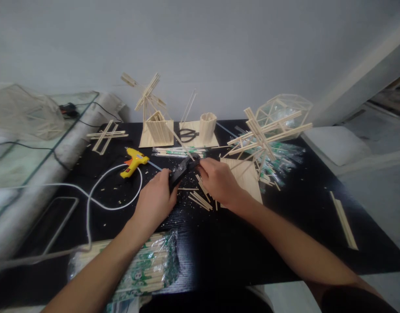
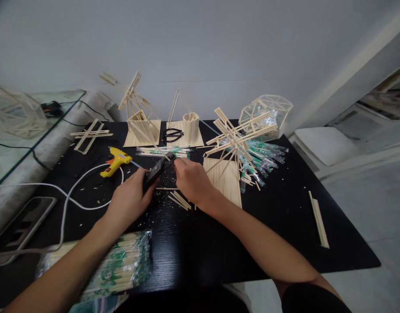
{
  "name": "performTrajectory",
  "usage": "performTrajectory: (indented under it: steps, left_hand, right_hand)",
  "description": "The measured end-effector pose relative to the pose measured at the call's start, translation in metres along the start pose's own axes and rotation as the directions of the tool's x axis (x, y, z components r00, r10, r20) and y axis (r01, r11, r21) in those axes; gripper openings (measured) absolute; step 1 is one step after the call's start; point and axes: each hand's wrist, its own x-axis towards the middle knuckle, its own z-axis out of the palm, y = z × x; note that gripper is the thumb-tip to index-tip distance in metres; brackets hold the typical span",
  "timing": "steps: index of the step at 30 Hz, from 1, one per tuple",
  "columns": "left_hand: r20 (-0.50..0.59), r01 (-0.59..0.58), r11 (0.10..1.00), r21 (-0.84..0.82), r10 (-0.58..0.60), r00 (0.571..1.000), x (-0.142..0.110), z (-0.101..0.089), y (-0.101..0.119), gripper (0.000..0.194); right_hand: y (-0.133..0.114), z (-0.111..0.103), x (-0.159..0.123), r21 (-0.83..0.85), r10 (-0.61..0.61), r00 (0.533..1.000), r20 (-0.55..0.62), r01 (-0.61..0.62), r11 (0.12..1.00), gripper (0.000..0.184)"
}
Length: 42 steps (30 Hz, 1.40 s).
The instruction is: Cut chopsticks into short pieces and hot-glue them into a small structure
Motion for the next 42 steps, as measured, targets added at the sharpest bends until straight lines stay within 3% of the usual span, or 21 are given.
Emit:
performTrajectory:
  steps: [18, 35, 42]
  left_hand:
    - [0.098, 0.095, 0.971, 0.221, -0.119, 0.988, -0.0037, -0.0084, 0.0081, 0.025]
    - [0.149, 0.069, 0.971, 0.230, -0.105, 0.983, 0.0011, -0.0048, 0.0065, 0.031]
    - [0.103, 0.082, 0.987, 0.139, -0.097, 0.990, -0.0003, -0.0050, 0.0064, 0.053]
  right_hand:
    - [-0.0038, 0.0010, -0.0017, -0.024, 0.037, 0.998, 0.044, -0.036, 0.999, 0.023]
    - [-0.0041, -0.0050, 0.0005, -0.035, 0.054, 0.991, 0.126, -0.050, 0.998, 0.023]
    - [-0.0016, -0.0026, 0.0009, -0.023, 0.070, 0.990, 0.123, -0.067, 0.997, 0.023]
